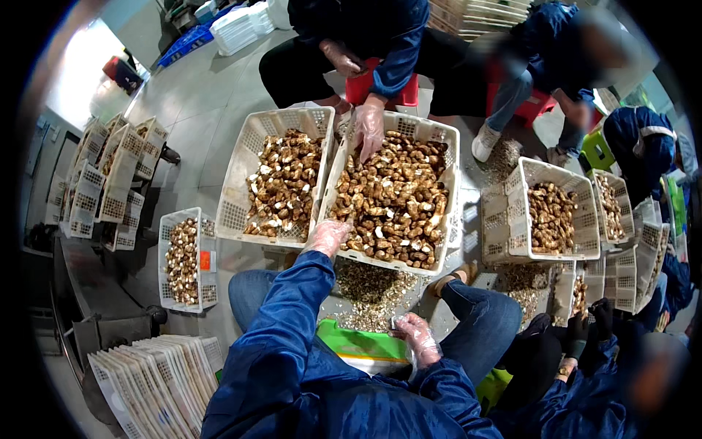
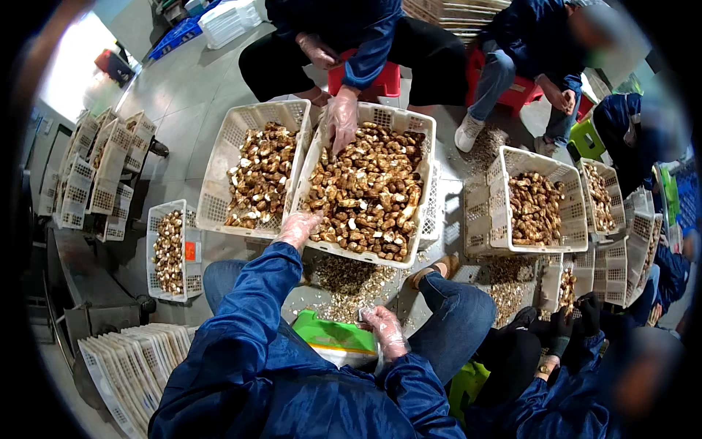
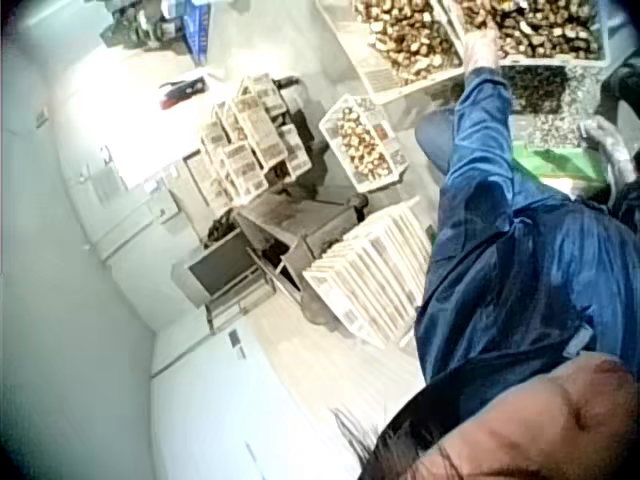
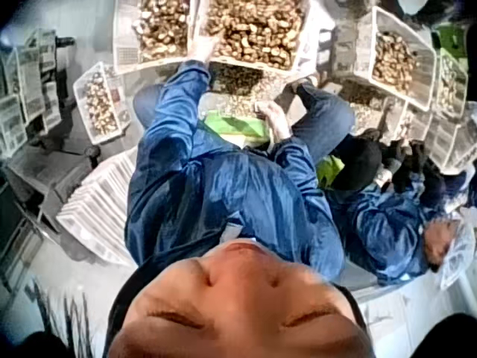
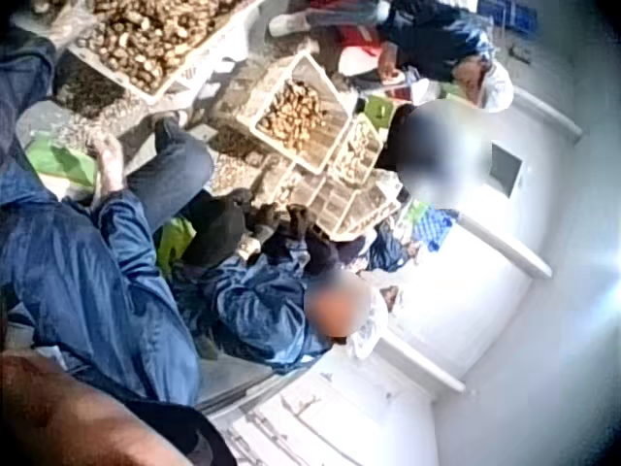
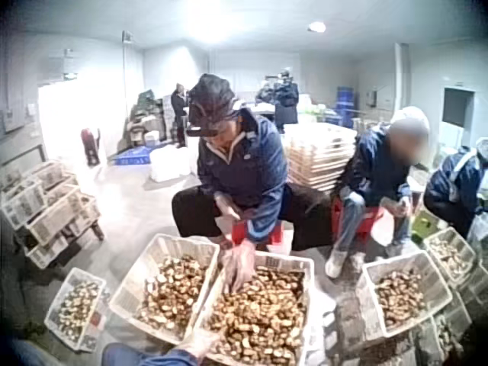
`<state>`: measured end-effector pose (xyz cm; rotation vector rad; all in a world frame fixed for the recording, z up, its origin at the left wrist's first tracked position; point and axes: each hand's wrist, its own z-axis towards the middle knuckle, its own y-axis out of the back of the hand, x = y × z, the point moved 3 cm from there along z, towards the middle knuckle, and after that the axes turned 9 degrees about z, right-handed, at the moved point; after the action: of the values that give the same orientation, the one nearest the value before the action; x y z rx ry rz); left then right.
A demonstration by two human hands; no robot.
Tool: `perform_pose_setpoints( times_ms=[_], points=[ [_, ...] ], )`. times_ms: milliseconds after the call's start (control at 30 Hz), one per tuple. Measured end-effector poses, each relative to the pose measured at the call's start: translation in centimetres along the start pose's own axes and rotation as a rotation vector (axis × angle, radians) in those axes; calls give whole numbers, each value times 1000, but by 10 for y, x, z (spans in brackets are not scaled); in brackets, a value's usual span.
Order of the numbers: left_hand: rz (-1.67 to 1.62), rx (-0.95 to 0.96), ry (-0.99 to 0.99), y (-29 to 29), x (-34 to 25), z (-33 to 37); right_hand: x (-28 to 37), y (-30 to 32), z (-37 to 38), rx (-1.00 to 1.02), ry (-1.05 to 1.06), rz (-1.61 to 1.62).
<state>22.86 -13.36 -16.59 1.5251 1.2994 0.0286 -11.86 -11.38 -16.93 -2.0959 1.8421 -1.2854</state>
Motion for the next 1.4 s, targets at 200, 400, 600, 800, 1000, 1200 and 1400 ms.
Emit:
perform_pose_setpoints(
  times_ms=[200, 400, 600, 800, 1000, 1200, 1400],
  points=[
    [-364, 102, 128, -13, -19, -1, -1, -17, 5, 60, -26, -242],
    [-253, -80, 80, -72, -69, 27, 13, -32, -10, 5, 10, -178],
    [-613, -98, 152, -61, -62, 29, 14, -45, -15, 38, -22, -258],
    [-841, 283, 67, 2, -79, -23, 29, -49, -8, 36, 0, -305],
    [-1365, 512, -6, 5, -55, -75, 37, -48, -4, 34, 93, -350],
    [-1491, 691, -6, -32, -29, -152, 46, -51, -3, 38, 166, -367],
    [-1117, 780, -38, -61, -22, -204, 50, -55, -3, 51, 199, -371]
  ],
)
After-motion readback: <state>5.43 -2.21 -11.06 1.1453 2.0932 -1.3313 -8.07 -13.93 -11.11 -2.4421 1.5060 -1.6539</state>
